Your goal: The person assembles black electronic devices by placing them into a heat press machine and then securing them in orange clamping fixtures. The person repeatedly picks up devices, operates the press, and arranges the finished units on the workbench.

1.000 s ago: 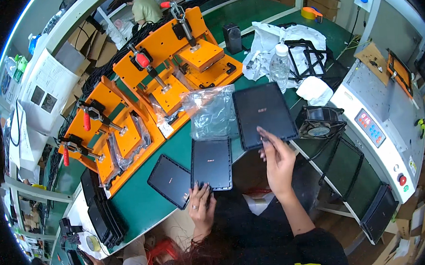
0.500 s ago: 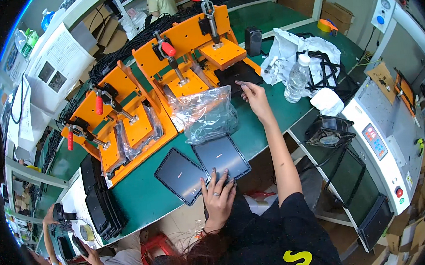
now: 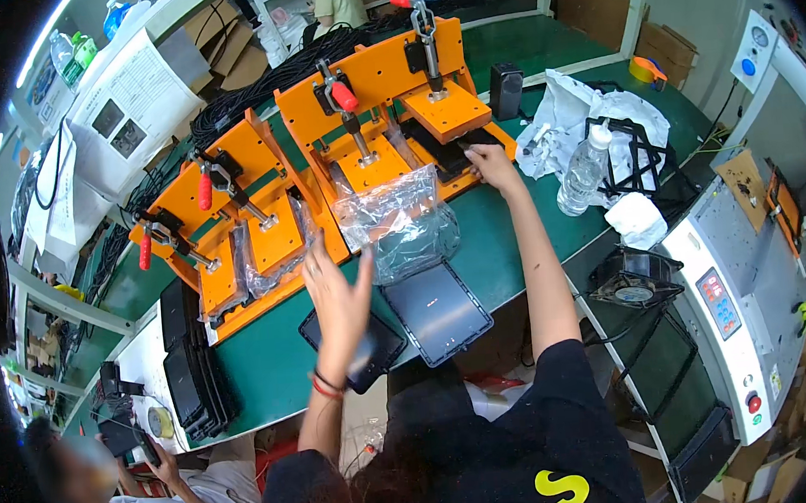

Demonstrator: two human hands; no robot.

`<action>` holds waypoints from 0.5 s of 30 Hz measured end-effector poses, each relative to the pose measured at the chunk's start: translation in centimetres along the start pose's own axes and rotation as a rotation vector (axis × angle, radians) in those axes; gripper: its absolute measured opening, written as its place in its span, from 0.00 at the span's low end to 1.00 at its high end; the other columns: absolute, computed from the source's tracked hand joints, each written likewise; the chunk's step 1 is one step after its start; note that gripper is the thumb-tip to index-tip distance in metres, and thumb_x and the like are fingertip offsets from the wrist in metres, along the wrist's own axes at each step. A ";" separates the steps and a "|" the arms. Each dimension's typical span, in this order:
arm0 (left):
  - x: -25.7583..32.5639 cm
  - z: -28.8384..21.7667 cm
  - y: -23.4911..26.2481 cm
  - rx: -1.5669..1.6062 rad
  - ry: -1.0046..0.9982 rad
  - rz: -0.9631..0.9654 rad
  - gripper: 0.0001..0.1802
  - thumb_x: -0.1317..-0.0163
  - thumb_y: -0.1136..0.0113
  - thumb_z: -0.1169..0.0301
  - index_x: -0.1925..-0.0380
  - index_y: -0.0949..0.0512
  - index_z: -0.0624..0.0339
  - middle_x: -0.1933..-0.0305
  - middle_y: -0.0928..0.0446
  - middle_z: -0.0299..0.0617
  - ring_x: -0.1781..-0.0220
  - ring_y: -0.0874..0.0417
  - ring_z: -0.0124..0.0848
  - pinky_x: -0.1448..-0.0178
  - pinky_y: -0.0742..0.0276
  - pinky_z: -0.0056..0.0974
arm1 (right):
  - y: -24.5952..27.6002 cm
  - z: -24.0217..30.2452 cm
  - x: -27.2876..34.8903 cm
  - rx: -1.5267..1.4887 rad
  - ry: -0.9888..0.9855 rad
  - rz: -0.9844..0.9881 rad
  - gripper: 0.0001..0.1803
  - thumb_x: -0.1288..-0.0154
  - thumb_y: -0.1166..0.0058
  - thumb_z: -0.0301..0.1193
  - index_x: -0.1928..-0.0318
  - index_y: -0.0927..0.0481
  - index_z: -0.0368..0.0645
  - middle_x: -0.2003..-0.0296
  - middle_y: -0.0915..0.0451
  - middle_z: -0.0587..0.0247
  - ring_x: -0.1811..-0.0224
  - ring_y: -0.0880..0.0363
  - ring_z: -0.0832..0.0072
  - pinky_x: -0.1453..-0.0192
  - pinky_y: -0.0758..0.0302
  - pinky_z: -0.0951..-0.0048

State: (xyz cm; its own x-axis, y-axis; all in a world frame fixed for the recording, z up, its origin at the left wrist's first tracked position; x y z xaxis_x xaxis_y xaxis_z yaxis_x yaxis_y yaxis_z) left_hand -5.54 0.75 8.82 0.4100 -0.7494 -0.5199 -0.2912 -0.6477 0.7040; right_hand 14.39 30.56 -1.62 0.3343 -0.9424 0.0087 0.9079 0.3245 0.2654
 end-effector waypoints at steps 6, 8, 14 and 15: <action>-2.9 6.1 -6.4 0.738 0.373 0.322 0.34 0.44 0.33 0.57 0.49 0.32 0.77 0.65 0.24 0.43 0.60 0.25 0.26 0.55 0.29 0.29 | 0.1 2.2 -0.4 0.387 0.038 -0.064 0.14 0.35 0.48 0.34 0.57 0.18 0.37 0.72 0.17 0.55 0.77 0.18 0.72 0.68 0.23 0.69; -3.0 6.0 -6.5 0.746 0.394 0.376 0.26 0.43 0.34 0.63 0.54 0.29 0.73 0.66 0.25 0.40 0.62 0.26 0.24 0.57 0.30 0.28 | 0.1 2.9 1.5 0.186 0.110 -0.128 0.16 0.35 0.48 0.36 0.55 0.19 0.37 0.72 0.17 0.58 0.78 0.20 0.74 0.70 0.25 0.73; -4.4 6.3 -4.8 0.930 0.372 0.209 0.09 0.39 0.40 0.72 0.62 0.27 0.64 0.65 0.25 0.35 0.64 0.26 0.22 0.61 0.30 0.27 | -2.8 7.5 12.9 -0.303 0.107 0.110 0.17 0.33 0.48 0.37 0.51 0.22 0.38 0.73 0.21 0.68 0.78 0.28 0.82 0.72 0.30 0.80; -4.5 5.8 -3.9 0.951 0.380 0.219 0.10 0.39 0.41 0.73 0.60 0.27 0.64 0.64 0.25 0.35 0.63 0.26 0.22 0.60 0.29 0.28 | -3.2 8.8 13.8 -0.204 0.172 0.146 0.16 0.33 0.48 0.35 0.52 0.22 0.38 0.72 0.21 0.68 0.77 0.27 0.82 0.71 0.30 0.80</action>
State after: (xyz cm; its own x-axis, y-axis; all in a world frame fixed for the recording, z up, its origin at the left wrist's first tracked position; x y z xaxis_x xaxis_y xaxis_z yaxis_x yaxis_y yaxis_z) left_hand -11.27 5.88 5.65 0.4629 -0.8775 -0.1251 -0.8840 -0.4675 0.0077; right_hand 13.87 15.78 6.11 0.4868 -0.8630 -0.1354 0.8735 0.4811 0.0742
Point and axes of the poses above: each hand's wrist, its own x-axis away from the middle knuckle, its own y-axis out of the back of the hand, z = x × y, the point moved 5 cm from there along -x, towards the middle knuckle
